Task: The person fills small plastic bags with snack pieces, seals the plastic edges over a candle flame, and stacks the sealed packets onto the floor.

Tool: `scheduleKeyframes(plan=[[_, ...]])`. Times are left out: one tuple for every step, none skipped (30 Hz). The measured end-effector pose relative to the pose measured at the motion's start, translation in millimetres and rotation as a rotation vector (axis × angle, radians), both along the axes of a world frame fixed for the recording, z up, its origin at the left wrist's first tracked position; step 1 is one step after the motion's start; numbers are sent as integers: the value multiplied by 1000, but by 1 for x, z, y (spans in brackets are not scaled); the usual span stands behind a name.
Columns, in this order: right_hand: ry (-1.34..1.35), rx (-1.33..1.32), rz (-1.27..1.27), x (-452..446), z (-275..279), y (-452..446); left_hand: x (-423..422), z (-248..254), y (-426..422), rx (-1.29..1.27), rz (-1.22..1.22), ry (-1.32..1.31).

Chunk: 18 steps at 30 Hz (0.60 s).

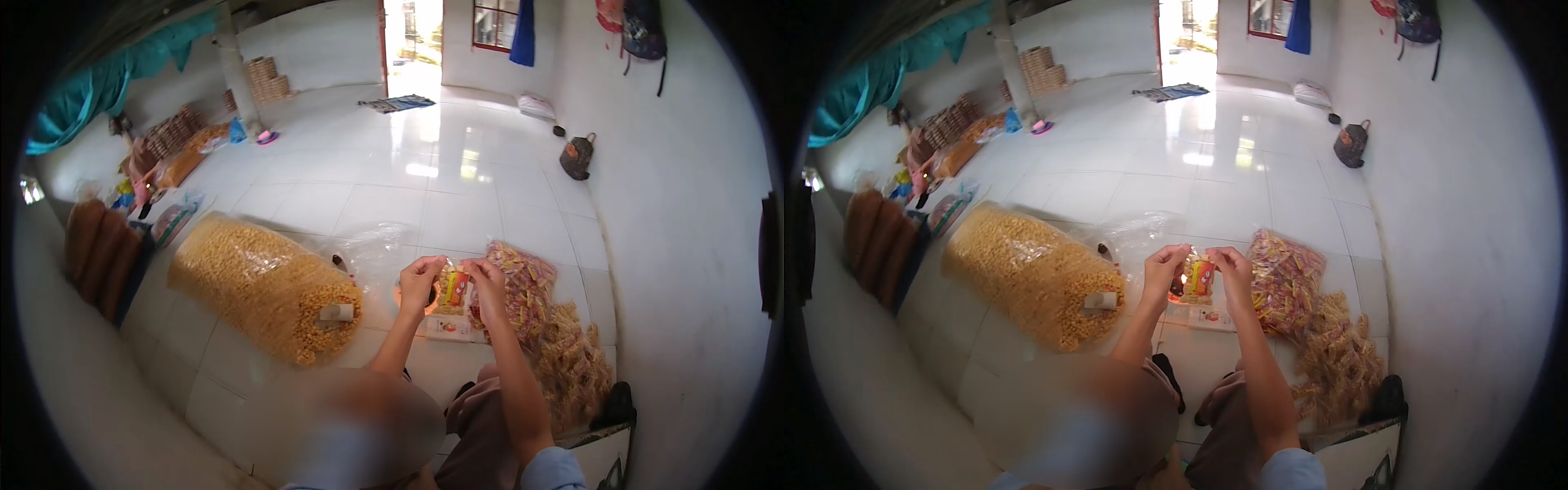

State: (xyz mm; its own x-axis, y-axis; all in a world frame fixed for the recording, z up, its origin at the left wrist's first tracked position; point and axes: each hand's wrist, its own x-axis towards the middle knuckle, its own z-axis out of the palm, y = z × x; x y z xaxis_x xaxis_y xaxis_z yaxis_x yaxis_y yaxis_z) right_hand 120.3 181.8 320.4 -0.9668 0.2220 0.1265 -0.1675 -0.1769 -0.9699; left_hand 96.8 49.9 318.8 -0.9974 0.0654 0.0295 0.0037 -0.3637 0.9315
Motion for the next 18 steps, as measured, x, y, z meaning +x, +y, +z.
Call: scheduleKeyframes(plan=[[-34,-51,-64,4,3,9,-1,2,12,-2,-26,0],[18,-68,-118,6,0,22,0,4,28,25,-58,1],[13,-70,-151,11,0,34,2,7,44,51,-89,1],[11,-111,-196,16,1,46,7,12,61,73,-107,-25],[11,-156,-240,22,2,59,9,13,77,70,-145,-28],[14,-168,-241,27,-3,75,10,13,93,108,-147,-54],[13,-168,-279,34,-5,88,12,10,108,146,-147,-84],[12,-142,-282,42,-7,100,12,7,122,150,-148,-73],[9,-115,-284,50,-9,112,15,6,136,148,-185,-82],[-47,-15,-195,70,3,121,19,5,149,145,-223,-50],[-59,-21,-237,83,4,132,24,3,164,142,-262,-22],[-85,76,-211,93,4,145,33,3,187,197,-213,-30],[-108,174,-182,102,5,158,41,-1,202,195,-252,-41],[-142,162,-221,113,9,174,48,-5,216,225,-327,-76],[-153,160,-254,121,2,190,53,-9,230,255,-402,-112],[-164,175,-382,125,-10,208,59,-14,246,225,-425,-220],[-175,194,-508,129,-21,226,61,-20,262,226,-446,-233],[-263,233,-577,134,-30,242,61,-28,279,102,-590,-167]])
